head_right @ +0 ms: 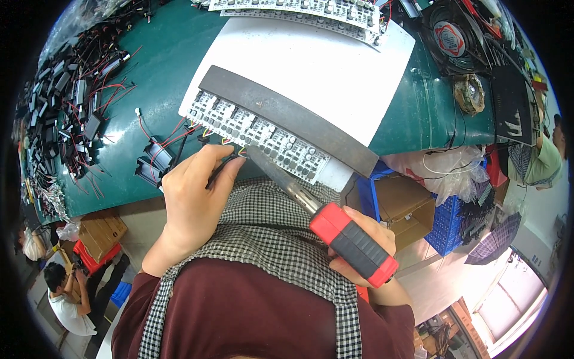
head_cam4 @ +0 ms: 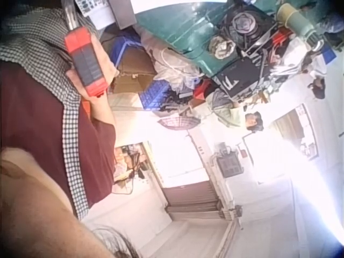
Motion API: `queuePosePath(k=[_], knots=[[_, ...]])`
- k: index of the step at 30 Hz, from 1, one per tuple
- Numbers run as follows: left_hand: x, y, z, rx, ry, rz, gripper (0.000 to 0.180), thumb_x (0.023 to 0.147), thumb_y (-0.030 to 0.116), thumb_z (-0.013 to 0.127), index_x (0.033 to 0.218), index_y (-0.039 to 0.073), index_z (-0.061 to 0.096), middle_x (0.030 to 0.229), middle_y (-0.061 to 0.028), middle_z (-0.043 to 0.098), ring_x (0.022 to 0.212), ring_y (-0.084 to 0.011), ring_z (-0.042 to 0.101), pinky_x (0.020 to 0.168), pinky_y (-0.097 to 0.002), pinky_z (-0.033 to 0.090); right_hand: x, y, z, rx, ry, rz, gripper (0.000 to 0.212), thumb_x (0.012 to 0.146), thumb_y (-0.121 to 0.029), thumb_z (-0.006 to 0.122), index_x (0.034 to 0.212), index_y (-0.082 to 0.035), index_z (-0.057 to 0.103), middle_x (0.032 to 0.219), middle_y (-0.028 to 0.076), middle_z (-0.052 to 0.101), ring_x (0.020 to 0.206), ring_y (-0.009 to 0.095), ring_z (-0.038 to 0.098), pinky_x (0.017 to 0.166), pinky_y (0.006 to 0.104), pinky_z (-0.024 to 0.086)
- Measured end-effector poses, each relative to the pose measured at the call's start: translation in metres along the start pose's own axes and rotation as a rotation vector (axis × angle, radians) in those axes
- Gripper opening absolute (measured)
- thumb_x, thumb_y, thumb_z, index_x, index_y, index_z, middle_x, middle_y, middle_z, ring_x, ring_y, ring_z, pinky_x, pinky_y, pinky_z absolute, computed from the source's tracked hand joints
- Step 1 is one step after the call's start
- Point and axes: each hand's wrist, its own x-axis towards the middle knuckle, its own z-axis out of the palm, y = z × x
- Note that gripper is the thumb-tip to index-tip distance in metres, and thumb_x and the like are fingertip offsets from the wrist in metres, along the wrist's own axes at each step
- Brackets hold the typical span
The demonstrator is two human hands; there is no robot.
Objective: The person attaches wires to LED circuit boards using a handheld welding tool.
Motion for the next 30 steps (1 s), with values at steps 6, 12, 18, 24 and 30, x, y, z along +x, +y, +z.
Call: queuePosePath(k=[6, 12, 18, 24, 30], knots=[[0.0, 0.0, 0.0, 0.004, -0.002, 0.012, 0.016, 0.078, 0.009, 0.068, 0.084, 0.005, 0.054, 0.064, -0.0072, 0.057, 0.055, -0.0239, 0.057, 0.048, -0.0337, 0.044, -0.004, -0.016, 0.008, 0.253, 0.183, 0.227, 0.079, 0.07, -0.036, 0.08, 0.124, 0.01, 0.045, 0.074, 0.008, 0.066, 0.065, 0.016, 0.064, 0.062, 0.0253, 0.05], [0.001, 0.0, 0.0, -0.003, 0.003, 0.005, 0.015, 0.078, 0.009, 0.068, 0.084, 0.005, 0.055, 0.064, -0.0071, 0.058, 0.055, -0.0237, 0.057, 0.048, -0.0334, 0.044, 0.014, -0.032, 0.008, 0.227, 0.111, 0.245, 0.078, 0.077, -0.062, 0.061, 0.115, 0.005, 0.049, 0.102, 0.011, 0.057, 0.062, 0.013, 0.054, 0.054, 0.0261, 0.041], [0.001, 0.0, -0.002, 0.02, -0.006, -0.001, 0.015, 0.078, 0.01, 0.069, 0.085, 0.005, 0.056, 0.066, -0.007, 0.059, 0.056, -0.0233, 0.058, 0.048, -0.0333, 0.045, 0.026, -0.03, 0.016, 0.386, 0.167, 0.203, 0.073, 0.078, -0.055, 0.064, 0.116, 0.006, 0.048, 0.1, 0.012, 0.058, 0.069, 0.015, 0.057, 0.059, 0.0253, 0.044], [-0.001, -0.003, 0.002, 0.042, -0.003, 0.025, 0.016, 0.078, 0.009, 0.068, 0.087, 0.005, 0.056, 0.066, -0.0073, 0.059, 0.057, -0.0238, 0.059, 0.048, -0.0336, 0.045, 0.064, -0.023, 0.03, 0.466, 0.321, 0.051, 0.072, 0.081, -0.052, 0.062, 0.119, 0.006, 0.046, 0.101, 0.017, 0.06, 0.093, 0.028, 0.061, 0.086, 0.0421, 0.048], [-0.007, -0.002, 0.009, -0.132, 0.009, -0.079, 0.017, 0.078, 0.006, 0.069, 0.09, 0.004, 0.056, 0.067, -0.0087, 0.06, 0.056, -0.0228, 0.059, 0.049, -0.0312, 0.045, 0.075, -0.017, 0.034, 0.533, 0.296, -0.036, 0.07, 0.083, -0.05, 0.06, 0.12, 0.007, 0.046, 0.1, 0.018, 0.061, 0.099, 0.028, 0.059, 0.094, 0.0457, 0.043]])
